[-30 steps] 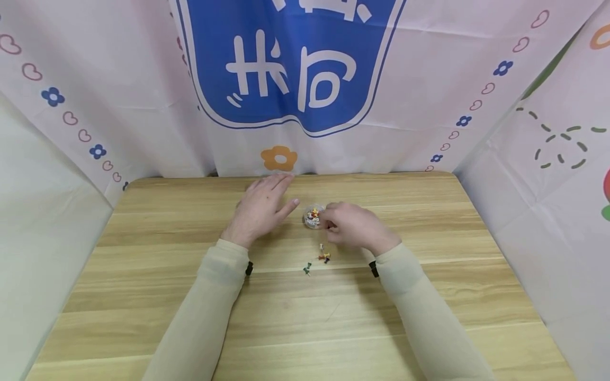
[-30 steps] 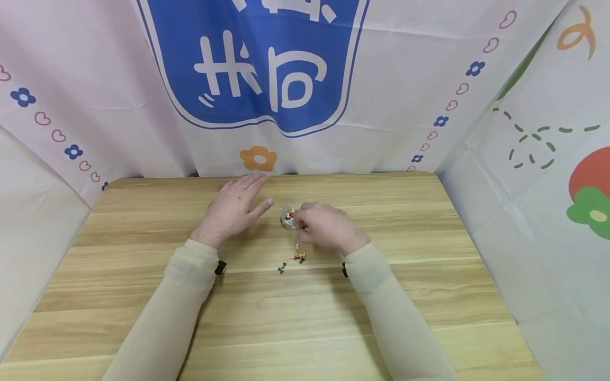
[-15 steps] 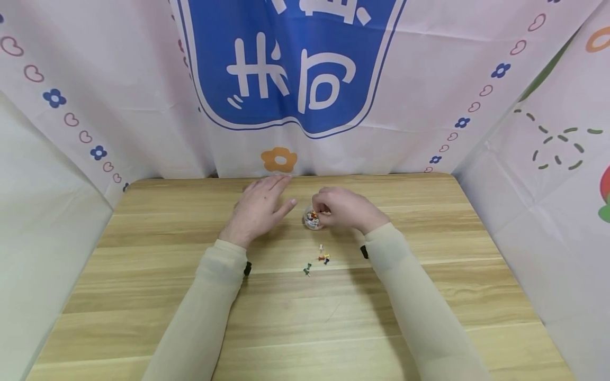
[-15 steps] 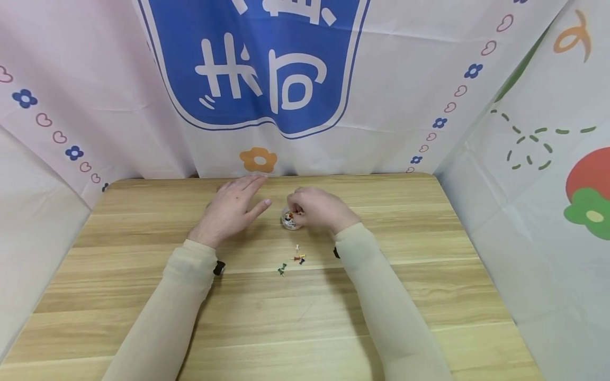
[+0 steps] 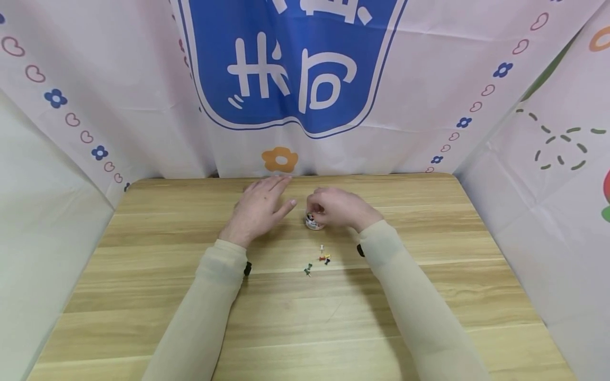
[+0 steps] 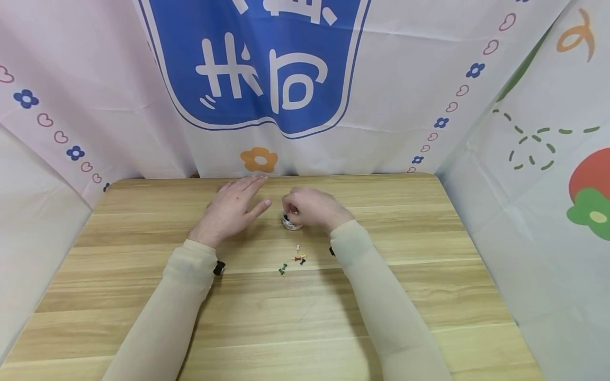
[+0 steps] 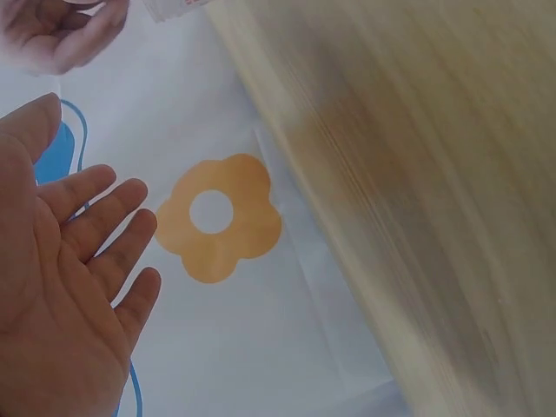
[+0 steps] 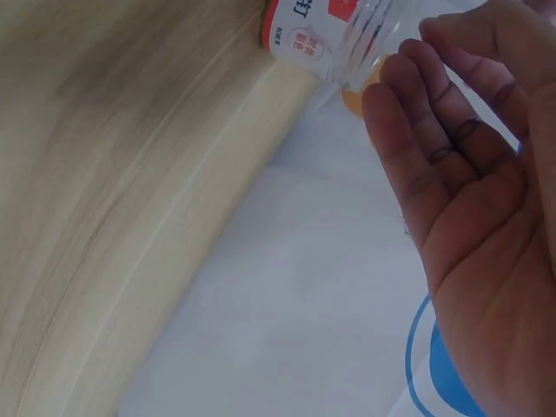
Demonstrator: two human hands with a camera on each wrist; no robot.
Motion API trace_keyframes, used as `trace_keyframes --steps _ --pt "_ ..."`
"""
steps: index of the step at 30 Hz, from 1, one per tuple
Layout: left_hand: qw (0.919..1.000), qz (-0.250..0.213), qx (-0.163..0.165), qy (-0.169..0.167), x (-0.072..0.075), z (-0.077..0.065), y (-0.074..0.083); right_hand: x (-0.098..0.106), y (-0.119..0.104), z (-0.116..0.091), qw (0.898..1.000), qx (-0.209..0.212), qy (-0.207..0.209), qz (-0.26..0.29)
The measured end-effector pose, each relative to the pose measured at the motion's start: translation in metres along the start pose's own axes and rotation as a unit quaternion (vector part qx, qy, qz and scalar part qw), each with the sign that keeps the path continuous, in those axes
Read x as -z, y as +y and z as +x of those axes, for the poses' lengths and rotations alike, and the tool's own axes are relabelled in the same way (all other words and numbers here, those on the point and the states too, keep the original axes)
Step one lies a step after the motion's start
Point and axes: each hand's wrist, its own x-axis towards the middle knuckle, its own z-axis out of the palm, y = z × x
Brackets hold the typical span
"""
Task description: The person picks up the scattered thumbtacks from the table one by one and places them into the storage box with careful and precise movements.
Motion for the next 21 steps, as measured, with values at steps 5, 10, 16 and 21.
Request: trace_keyframes --steps 5,10,16,21 --pt "1.0 -0.004 0.003 -0.001 -0.002 0.0 -0.002 0.0 -0.005 -0.011 1.0 0.024 0.005 -0.007" --pt "1.0 -0.004 0.005 -0.004 -0.003 0.0 -0.003 -0.003 -0.012 -0.023 0.998 0.052 0.007 -0.017" --pt "0.9999 -0.007 0.005 -0.007 -0.002 0.0 -0.004 -0.009 -0.017 -0.034 0.996 0.075 -0.016 -0.05" --pt "0.9999 -0.005 0.008 -0.013 -0.002 -0.001 -0.003 -0.016 -0.022 -0.039 0.993 0.081 -0.051 -0.076"
